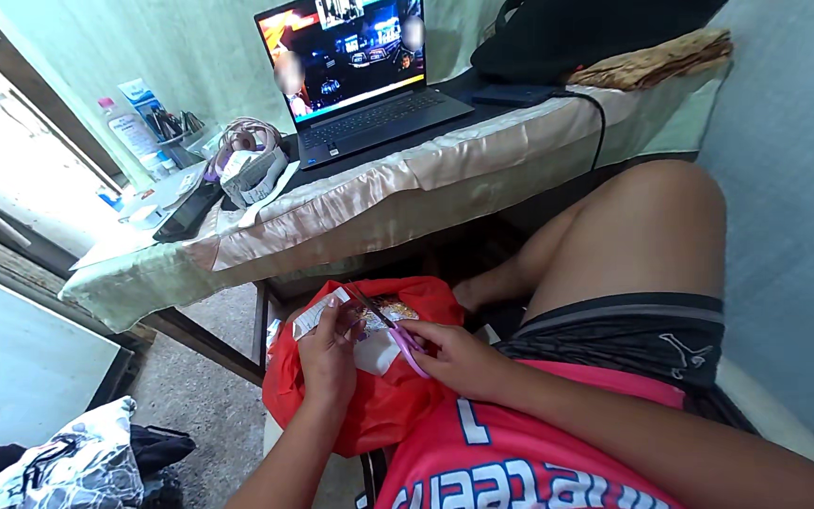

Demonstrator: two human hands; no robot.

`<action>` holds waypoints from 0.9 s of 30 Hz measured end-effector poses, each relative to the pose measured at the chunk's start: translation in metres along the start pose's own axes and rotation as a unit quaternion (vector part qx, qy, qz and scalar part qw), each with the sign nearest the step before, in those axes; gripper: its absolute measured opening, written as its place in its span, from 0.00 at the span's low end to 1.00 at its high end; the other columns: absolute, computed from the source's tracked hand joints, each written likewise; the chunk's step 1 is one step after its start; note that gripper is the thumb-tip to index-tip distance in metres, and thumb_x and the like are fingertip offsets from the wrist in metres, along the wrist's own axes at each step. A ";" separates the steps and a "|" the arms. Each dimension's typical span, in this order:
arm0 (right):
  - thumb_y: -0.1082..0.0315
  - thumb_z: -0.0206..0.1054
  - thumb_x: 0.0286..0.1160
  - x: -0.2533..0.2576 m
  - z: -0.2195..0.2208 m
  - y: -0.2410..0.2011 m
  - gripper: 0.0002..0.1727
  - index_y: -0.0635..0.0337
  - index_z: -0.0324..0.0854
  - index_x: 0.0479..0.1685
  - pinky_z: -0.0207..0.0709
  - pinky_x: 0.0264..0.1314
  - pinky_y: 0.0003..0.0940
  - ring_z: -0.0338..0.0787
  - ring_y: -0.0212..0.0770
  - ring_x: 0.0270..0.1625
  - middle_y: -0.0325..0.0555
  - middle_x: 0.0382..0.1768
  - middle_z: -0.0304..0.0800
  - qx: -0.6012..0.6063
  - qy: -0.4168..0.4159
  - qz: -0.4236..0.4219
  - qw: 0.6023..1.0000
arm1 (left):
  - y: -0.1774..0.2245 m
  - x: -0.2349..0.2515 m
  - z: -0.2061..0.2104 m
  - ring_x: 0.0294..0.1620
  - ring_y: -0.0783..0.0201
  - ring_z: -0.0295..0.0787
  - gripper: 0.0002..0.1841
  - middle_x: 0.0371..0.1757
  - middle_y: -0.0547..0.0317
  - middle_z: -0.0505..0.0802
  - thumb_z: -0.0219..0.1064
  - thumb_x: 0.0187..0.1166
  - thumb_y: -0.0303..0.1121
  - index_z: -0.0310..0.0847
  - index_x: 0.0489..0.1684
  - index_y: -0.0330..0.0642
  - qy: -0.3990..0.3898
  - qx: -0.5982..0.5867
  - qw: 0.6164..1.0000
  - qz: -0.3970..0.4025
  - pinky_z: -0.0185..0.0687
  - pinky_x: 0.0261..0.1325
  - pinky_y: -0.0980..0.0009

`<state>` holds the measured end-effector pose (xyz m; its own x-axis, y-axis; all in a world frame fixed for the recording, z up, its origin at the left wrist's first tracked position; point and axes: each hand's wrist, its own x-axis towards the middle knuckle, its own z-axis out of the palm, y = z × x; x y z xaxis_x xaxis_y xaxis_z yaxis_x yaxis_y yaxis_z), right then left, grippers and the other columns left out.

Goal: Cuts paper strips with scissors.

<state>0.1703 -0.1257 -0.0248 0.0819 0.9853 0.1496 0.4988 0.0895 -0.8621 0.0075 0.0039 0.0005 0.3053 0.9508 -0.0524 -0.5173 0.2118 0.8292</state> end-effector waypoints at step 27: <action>0.56 0.60 0.86 0.000 0.002 0.001 0.25 0.48 0.75 0.81 0.83 0.54 0.26 0.88 0.27 0.48 0.39 0.52 0.90 -0.011 0.005 0.001 1.000 | 0.000 -0.003 0.005 0.44 0.52 0.96 0.15 0.46 0.41 0.94 0.60 0.90 0.33 0.78 0.61 0.28 0.006 0.037 0.999 -0.024 0.93 0.50 0.57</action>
<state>0.1691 -0.1252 -0.0265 0.0906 0.9841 0.1527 0.5173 0.0845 -0.8516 0.0105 -0.0004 0.0031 0.3182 0.9427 -0.1002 -0.4415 0.2409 0.8643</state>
